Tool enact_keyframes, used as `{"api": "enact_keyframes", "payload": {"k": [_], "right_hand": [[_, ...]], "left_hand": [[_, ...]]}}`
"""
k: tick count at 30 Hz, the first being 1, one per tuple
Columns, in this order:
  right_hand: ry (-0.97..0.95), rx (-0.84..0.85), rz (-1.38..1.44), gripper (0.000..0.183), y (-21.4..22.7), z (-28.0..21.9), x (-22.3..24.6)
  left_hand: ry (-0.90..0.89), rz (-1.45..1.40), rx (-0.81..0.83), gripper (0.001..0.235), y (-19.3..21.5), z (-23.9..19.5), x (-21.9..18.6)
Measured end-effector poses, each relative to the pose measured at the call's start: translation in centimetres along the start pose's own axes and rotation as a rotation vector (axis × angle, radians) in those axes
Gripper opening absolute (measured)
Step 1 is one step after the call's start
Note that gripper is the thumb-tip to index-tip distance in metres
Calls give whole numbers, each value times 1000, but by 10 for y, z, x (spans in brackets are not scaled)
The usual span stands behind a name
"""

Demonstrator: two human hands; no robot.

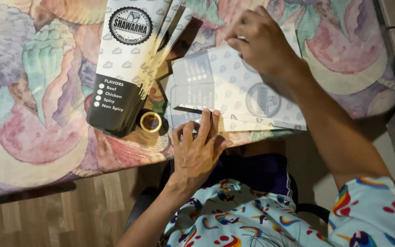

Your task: Folding and stacking paper shawarma wrappers for food packaging.

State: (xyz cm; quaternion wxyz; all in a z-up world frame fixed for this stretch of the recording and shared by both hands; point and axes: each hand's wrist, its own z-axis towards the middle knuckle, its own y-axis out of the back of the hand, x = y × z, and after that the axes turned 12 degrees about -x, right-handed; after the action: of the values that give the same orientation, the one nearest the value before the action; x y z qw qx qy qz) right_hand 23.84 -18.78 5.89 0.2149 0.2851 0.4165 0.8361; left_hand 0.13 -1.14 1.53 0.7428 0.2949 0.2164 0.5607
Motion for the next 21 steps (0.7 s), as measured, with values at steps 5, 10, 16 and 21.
{"api": "enact_keyframes", "payload": {"k": [5,10,16,21], "right_hand": [[-50,254,59,16,-16,28,-26],[-185,391,90,14,-6,45,-8],[-209,382,173,2,5,42,6],[189,23,192,11,3,18,-4]], "left_hand": [[31,-51,107,57,12,4,-1],[18,-51,101,54,13,8,1],[-17,26,0,58,7,4,1],[-8,24,17,59,7,5,0]]}}
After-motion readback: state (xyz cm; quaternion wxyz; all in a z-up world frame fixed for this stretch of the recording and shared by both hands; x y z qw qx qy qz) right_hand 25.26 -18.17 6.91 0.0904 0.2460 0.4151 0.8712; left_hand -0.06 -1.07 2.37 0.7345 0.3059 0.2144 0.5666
